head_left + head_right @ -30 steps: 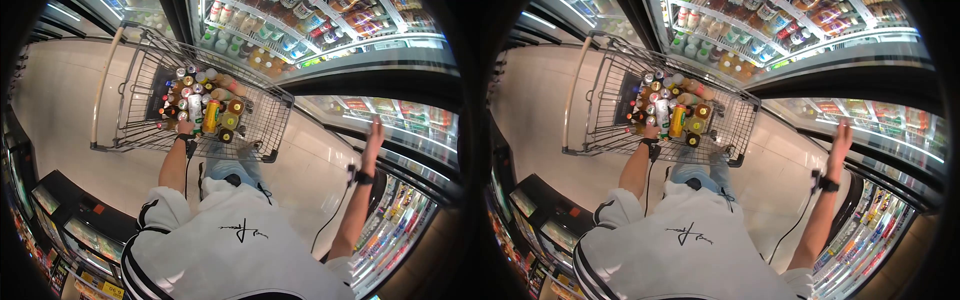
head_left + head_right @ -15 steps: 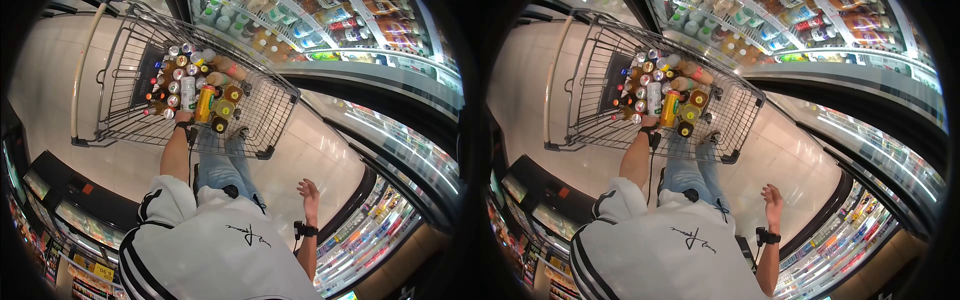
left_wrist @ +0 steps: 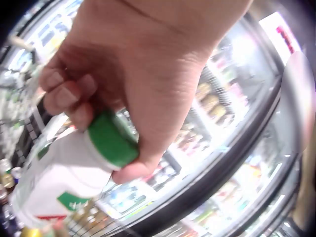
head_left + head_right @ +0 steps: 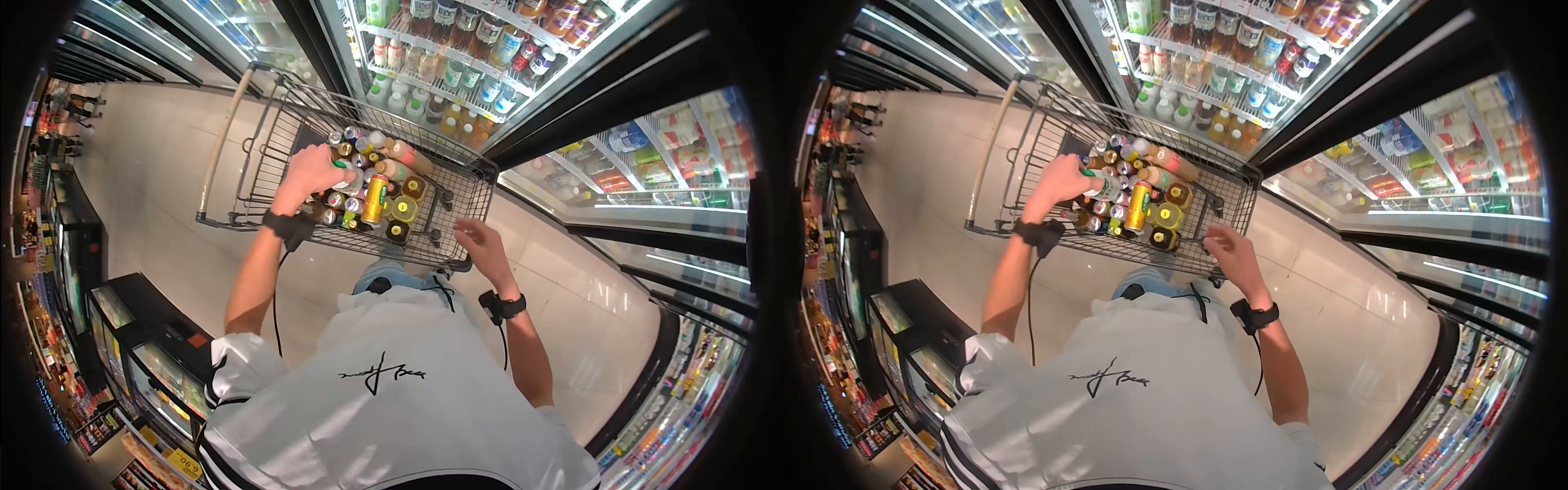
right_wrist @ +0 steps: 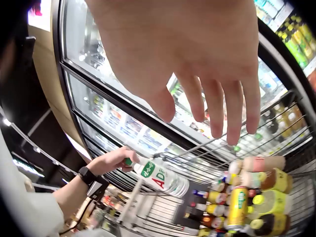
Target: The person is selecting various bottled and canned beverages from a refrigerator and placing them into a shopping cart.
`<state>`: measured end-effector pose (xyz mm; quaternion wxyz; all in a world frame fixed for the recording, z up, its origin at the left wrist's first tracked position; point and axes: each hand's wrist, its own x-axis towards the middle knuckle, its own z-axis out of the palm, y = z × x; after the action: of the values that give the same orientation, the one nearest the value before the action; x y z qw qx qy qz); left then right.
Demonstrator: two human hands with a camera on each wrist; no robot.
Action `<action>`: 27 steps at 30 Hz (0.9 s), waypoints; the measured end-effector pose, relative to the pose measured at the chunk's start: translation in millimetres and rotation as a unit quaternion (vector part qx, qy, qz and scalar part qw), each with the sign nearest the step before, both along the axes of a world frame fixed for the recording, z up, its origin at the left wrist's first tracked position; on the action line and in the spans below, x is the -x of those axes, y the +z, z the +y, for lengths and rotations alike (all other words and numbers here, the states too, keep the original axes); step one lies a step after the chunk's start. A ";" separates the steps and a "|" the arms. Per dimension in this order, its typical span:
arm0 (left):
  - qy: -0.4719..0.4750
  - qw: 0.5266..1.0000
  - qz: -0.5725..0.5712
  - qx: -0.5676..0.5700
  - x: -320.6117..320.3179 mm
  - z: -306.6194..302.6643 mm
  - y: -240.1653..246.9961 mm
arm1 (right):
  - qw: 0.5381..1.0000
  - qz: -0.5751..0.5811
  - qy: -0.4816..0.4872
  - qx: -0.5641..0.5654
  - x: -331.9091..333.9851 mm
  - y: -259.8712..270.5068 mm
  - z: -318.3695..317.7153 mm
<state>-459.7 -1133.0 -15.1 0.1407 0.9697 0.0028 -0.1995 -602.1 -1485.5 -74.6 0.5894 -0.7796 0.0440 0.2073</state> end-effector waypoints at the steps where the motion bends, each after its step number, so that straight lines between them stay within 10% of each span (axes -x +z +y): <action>1: -0.045 0.998 -0.039 -0.009 7.6 0.4 33.8 | 0.997 -0.038 0.017 -0.062 -13.1 16.7 15.3; 2: -0.123 0.991 0.043 0.000 17.9 -18.1 125.1 | 0.987 -0.086 0.036 -0.132 -20.8 36.2 29.7; 6: -0.249 0.966 0.059 0.022 43.3 -49.3 222.0 | 0.961 -0.203 0.097 -0.161 -27.6 93.1 55.2; 9: -0.346 0.917 0.094 0.177 41.4 -73.7 257.4 | 0.899 -0.099 0.158 -0.397 -21.5 111.7 56.6; 14: -0.178 0.855 -0.009 0.488 22.4 -132.0 186.3 | 0.816 0.084 0.179 -0.543 25.9 148.3 47.9; 18: 0.025 0.629 0.072 0.774 51.5 -170.9 128.9 | 0.747 0.100 0.083 -0.651 30.0 145.7 30.2; 27: 0.030 0.501 0.285 0.817 103.1 -219.7 121.9 | 0.787 0.021 -0.013 -0.617 36.1 159.3 21.8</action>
<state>-562.8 -1352.7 106.7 0.8675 0.3137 -0.0925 -0.3748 -638.2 -1463.6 84.8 0.9463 -0.2447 -0.0710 0.1990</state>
